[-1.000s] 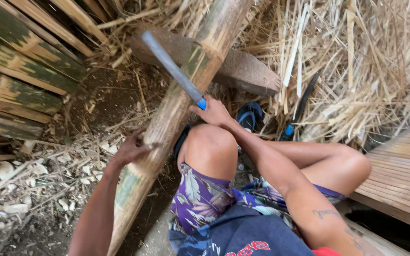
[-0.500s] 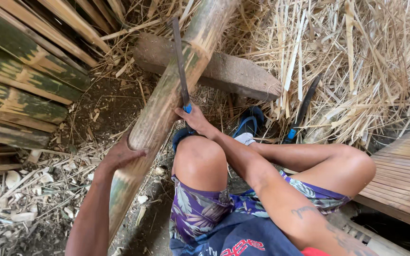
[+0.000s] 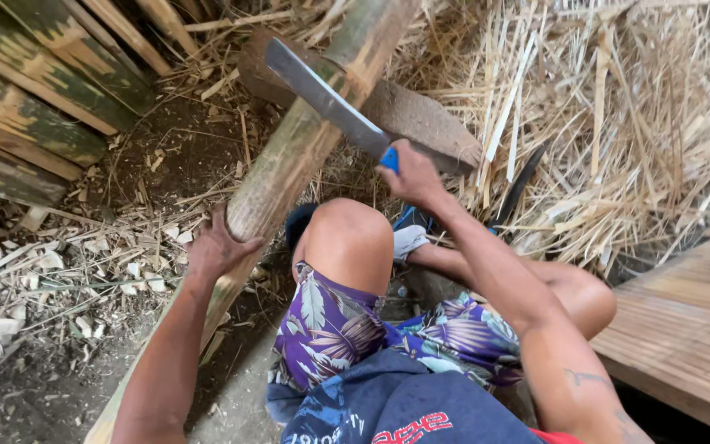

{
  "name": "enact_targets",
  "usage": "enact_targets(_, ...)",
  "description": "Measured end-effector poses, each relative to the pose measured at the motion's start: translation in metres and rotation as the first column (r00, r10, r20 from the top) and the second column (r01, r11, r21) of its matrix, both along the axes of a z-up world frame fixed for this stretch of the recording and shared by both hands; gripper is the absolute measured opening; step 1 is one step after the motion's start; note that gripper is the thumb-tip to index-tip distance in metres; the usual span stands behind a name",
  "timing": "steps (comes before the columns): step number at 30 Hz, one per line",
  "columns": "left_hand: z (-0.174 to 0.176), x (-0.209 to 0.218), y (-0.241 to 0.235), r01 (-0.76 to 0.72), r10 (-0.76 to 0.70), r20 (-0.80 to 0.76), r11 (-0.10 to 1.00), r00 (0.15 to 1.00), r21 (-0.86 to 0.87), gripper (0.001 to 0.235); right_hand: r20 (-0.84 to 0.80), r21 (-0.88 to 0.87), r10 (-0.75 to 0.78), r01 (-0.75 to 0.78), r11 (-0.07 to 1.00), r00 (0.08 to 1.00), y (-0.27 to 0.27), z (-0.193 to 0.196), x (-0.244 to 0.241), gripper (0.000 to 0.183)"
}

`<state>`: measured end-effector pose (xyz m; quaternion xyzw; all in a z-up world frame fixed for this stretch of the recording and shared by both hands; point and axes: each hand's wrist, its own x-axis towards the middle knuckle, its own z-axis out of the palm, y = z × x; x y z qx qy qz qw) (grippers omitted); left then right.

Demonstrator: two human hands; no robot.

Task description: The person sits on the ground and uses a machete to shave the outer layer of a bamboo pole. They repeatedly strike the bamboo to remove the green skin, rotating the pole to work on different sides.

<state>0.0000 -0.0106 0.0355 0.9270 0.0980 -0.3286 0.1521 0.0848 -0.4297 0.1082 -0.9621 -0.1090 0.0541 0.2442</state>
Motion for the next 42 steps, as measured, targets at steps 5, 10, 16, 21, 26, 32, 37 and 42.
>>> enact_targets(5, 0.009, -0.015, -0.023, 0.028, -0.035, 0.174, 0.999, 0.984, 0.042, 0.138, 0.006, -0.3, -0.056, 0.055, 0.952, 0.998, -0.02, 0.056, 0.022, 0.048)
enact_targets(10, 0.027, -0.006, -0.018, -0.045, 0.048, 0.053, 0.996, 0.997, -0.071, 0.133, -0.261, -0.406, 0.053, -0.159, 0.9, 0.964, -0.006, 0.044, 0.003, 0.06)
enact_targets(16, 0.006, -0.014, -0.012, 0.01, -0.002, 0.165, 0.999, 0.986, -0.052, 0.132, -0.231, -0.427, -0.069, -0.037, 0.904, 0.97, -0.046, 0.026, 0.038, 0.052)
enact_targets(21, 0.002, -0.01, -0.013, 0.012, -0.011, 0.112, 1.0, 0.994, -0.01, 0.136, -0.149, -0.373, 0.012, -0.067, 0.925, 0.989, -0.041, 0.019, 0.022, 0.055)
enact_targets(26, 0.015, -0.005, -0.021, -0.021, 0.021, 0.013, 1.0, 1.0, 0.0, 0.14, 0.098, -0.369, 0.08, -0.038, 0.929, 0.992, -0.072, 0.027, 0.056, 0.05)
enact_targets(32, 0.025, -0.017, -0.028, -0.006, 0.002, 0.129, 1.0, 0.992, 0.029, 0.134, -0.233, -0.268, -0.393, 0.329, 0.905, 0.89, -0.053, 0.053, 0.066, 0.045)
enact_targets(37, 0.021, -0.029, -0.038, -0.048, 0.039, 0.17, 0.998, 0.985, 0.051, 0.13, -0.346, -0.452, 0.12, -0.278, 0.847, 0.93, -0.003, 0.049, 0.01, 0.058)
enact_targets(42, 0.027, -0.029, -0.044, -0.073, 0.072, 0.222, 0.997, 0.972, -0.003, 0.127, -0.268, -0.418, -0.152, 0.027, 0.908, 0.951, -0.053, 0.051, 0.058, 0.047)
